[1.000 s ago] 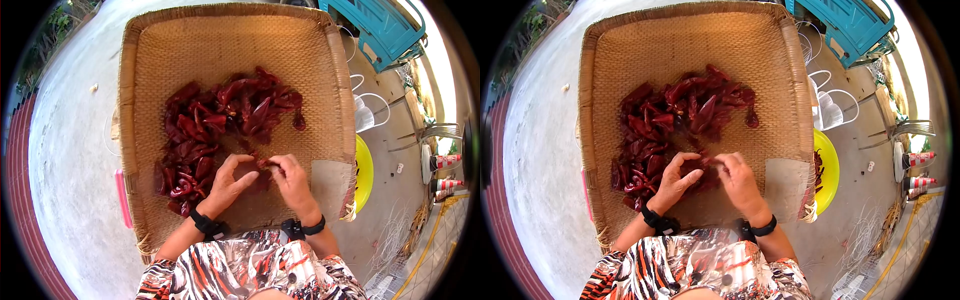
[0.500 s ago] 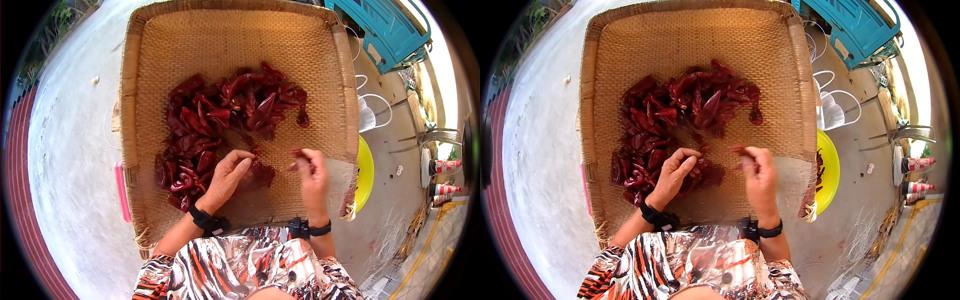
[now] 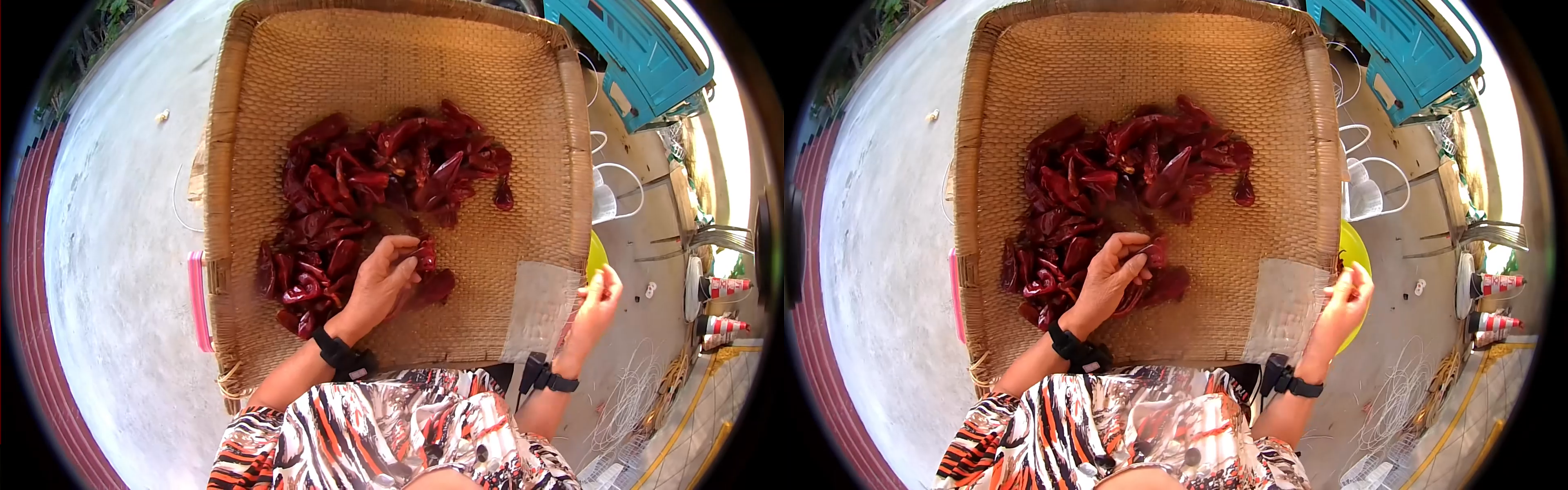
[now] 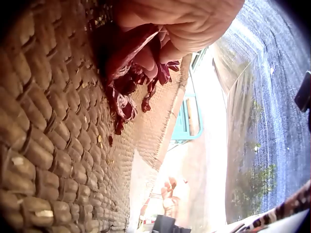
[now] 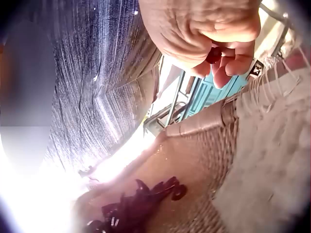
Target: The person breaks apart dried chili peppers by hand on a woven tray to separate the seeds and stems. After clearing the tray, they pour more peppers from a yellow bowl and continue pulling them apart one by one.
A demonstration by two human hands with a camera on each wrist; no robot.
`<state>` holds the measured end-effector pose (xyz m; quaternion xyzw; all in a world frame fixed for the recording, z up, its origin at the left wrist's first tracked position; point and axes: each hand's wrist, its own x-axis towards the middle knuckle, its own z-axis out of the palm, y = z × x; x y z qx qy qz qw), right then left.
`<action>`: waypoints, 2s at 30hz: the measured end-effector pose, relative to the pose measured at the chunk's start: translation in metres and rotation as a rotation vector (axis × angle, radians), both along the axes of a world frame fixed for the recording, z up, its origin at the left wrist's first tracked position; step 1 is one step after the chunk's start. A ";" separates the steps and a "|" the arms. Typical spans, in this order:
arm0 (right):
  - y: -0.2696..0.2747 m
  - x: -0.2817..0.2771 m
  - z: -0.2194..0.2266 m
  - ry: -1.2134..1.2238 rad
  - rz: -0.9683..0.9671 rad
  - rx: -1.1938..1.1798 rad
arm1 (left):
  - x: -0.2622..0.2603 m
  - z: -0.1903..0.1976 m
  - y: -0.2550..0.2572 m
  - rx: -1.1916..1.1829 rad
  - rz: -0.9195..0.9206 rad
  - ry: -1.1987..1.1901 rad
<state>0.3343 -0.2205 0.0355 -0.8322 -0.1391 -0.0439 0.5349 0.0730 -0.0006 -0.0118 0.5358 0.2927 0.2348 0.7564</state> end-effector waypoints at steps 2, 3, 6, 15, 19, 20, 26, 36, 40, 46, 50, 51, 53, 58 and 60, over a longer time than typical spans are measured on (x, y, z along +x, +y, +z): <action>0.030 -0.033 0.013 0.278 0.191 0.128 | 0.002 0.001 -0.001 0.007 -0.006 0.001; 0.044 -0.048 0.010 0.430 0.311 0.278 | 0.002 0.000 0.000 0.012 -0.008 0.004; 0.076 -0.077 -0.005 0.950 0.695 0.575 | 0.002 -0.005 0.001 0.030 -0.016 0.013; 0.118 -0.115 -0.011 0.618 0.911 0.263 | 0.002 -0.007 0.002 0.096 -0.080 0.002; 0.129 -0.126 -0.025 0.240 0.988 0.171 | 0.001 -0.001 0.003 0.258 -0.164 -0.007; 0.131 -0.129 -0.026 0.290 0.959 0.175 | 0.000 0.001 0.002 0.225 -0.179 -0.050; 0.135 -0.130 -0.036 0.199 0.888 0.136 | -0.001 0.011 0.002 0.094 -0.250 -0.033; 0.124 -0.127 -0.022 0.238 0.863 0.122 | 0.002 0.002 0.000 -0.107 -0.021 -0.164; 0.118 -0.125 -0.019 0.428 0.821 0.208 | 0.000 0.006 -0.002 -0.039 -0.002 -0.111; 0.078 -0.056 0.023 -0.360 0.275 -0.027 | -0.002 0.003 0.003 -0.026 0.031 -0.139; 0.030 0.007 0.020 -0.514 -0.136 -0.236 | -0.001 -0.004 0.002 -0.009 0.026 -0.119; 0.021 0.020 0.017 -0.600 -0.236 -0.423 | -0.001 -0.006 0.002 0.002 0.021 -0.117; 0.006 0.041 0.004 -0.694 -0.328 -0.588 | -0.001 -0.008 0.002 0.025 0.006 -0.110; 0.096 -0.023 0.025 -0.064 0.303 0.034 | 0.001 -0.008 0.002 0.037 -0.015 -0.052; 0.132 -0.046 0.024 -0.105 0.565 -0.025 | 0.001 -0.010 0.003 0.036 -0.015 -0.035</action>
